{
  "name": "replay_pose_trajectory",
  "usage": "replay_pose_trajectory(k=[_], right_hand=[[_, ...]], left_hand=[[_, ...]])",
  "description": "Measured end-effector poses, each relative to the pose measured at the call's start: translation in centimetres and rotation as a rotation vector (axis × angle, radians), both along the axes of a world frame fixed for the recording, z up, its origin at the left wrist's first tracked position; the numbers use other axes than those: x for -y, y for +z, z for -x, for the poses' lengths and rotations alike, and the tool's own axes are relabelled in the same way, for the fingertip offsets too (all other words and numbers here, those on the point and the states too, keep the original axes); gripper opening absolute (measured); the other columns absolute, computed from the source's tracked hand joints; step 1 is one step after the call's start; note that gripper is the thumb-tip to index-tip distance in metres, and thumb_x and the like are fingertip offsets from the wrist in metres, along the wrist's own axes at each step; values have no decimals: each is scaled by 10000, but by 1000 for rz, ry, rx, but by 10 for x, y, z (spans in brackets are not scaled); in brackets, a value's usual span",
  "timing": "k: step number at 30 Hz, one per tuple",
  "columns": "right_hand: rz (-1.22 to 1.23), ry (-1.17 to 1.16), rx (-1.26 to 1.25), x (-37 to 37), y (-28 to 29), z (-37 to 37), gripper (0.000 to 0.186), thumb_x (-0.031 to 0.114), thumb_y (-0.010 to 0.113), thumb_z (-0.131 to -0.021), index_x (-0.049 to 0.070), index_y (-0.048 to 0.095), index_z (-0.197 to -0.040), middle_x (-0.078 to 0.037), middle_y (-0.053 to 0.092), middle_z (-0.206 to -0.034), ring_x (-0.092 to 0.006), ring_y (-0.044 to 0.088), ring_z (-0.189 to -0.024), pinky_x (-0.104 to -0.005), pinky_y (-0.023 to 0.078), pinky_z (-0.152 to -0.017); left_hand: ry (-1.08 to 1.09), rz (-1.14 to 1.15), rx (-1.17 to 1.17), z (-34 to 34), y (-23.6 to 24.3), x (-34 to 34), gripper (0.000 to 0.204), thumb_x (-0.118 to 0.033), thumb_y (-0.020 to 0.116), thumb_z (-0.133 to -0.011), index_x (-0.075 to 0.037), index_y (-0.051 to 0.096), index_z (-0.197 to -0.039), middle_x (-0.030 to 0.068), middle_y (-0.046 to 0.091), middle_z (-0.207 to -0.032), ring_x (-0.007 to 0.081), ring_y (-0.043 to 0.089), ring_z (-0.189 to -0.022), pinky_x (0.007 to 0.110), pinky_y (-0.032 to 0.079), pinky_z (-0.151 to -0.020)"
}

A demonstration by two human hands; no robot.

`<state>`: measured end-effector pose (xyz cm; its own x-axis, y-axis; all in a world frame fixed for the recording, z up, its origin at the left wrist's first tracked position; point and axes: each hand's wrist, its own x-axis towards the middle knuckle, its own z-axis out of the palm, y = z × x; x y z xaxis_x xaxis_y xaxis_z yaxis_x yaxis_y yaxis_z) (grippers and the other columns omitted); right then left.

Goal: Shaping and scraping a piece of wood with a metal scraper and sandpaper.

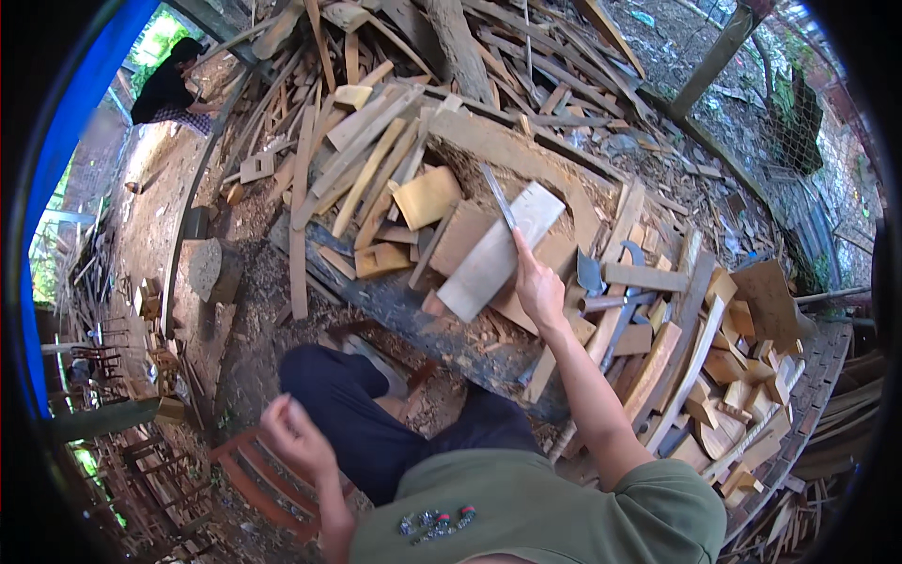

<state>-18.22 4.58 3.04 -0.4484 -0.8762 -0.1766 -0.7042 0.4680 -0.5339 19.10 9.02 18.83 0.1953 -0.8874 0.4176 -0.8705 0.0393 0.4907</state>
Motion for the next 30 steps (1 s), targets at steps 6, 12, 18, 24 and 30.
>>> replay_pose_trajectory(k=[6,12,18,24,30], right_hand=[[64,28,-13,-2,6,-3,539,159,445,-985,268,342,-1502,-256,656,-812,-451,638,-710,-542,479,-617],[82,90,-31,-1,5,-1,568,124,450,-974,249,330,-1514,-278,619,-776,-454,625,-690,-533,459,-616],[70,69,-76,0,2,2,582,85,457,-973,236,326,-1520,-281,611,-767,-450,626,-689,-497,475,-645],[-30,28,2,14,10,-17,501,69,419,-994,167,400,-1485,-299,642,-977,-411,668,-872,-407,504,-775],[-80,-82,-31,20,25,-21,482,38,401,-994,76,392,-1475,-290,623,-1174,-393,653,-1031,-407,503,-841]], left_hand=[[647,-1078,-1292,-91,-144,-74,470,-380,547,-964,-24,592,-1268,106,618,-1278,237,583,-1142,373,435,-1026],[580,-1195,-1434,-57,-228,-55,450,-366,540,-969,-36,594,-1271,102,632,-1255,233,602,-1112,372,461,-998],[482,-1287,-1551,-63,-296,-48,428,-349,531,-975,-52,598,-1275,98,648,-1227,228,625,-1075,372,491,-965],[410,-1331,-1648,35,-353,31,408,-333,523,-980,-67,601,-1279,94,664,-1199,223,648,-1038,371,521,-932],[378,-1486,-1770,-74,-404,-100,389,-316,514,-986,-82,604,-1283,89,680,-1170,218,671,-1002,370,551,-899]])
